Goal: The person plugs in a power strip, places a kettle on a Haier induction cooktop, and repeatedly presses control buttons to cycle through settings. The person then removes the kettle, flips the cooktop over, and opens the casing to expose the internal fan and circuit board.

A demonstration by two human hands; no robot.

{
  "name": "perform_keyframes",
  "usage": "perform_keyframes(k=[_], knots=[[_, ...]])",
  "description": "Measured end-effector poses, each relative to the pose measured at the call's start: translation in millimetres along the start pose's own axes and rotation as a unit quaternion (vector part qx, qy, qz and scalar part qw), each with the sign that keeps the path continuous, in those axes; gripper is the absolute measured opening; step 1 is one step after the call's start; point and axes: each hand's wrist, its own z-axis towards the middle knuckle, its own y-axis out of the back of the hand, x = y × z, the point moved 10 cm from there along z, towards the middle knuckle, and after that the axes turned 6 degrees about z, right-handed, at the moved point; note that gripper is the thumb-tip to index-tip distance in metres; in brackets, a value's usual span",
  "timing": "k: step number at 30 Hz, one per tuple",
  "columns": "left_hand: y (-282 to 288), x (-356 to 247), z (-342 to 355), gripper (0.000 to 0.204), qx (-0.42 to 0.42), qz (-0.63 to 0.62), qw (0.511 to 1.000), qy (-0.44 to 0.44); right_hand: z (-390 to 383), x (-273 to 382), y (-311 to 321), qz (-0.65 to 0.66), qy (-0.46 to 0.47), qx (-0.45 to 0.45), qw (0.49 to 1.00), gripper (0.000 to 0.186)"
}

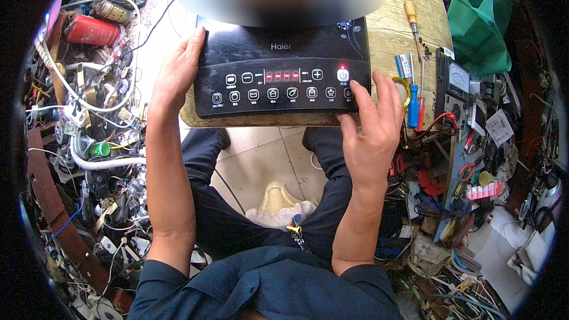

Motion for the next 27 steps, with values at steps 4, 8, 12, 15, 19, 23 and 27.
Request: perform_keyframes(k=[4,8,12,15,19,23,27], knots=[[-1.8,-3.9,-2.3,0.052,0.007,-0.012,1.0,-0.002,0.2,0.9,-3.1,0.002,0.003,0.015,1.0,0.063],[-1.0,-1.3,-2.1,0.052,-0.003,-0.011,1.0,0.004,0.9,2.3,-4.1,-0.001,0.006,0.02,1.0,0.065],[-1.2,-0.2,-0.4,0.058,0.006,-0.01,1.0,-0.001,1.4,3.1,-3.1,0.003,0.014,0.007,1.0,0.063],[0.8,3.6,2.7,0.061,0.005,0.0,1.0,-0.01,1.4,3.6,-3.3,0.005,0.015,0.009,1.0,0.064],[1.5,2.9,1.7,0.061,-0.001,0.011,1.0,-0.01,1.2,2.7,-4.8,-0.002,0.008,0.018,1.0,0.064],[4.2,0.7,1.0,0.061,-0.013,0.029,0.999,-0.014,1.1,2.1,-5.3,-0.001,0.004,0.023,1.0,0.065],[0.8,1.1,3.0,0.063,0.008,0.008,1.0,-0.016,1.4,2.3,-5.5,0.003,0.001,0.024,1.0,0.064]])
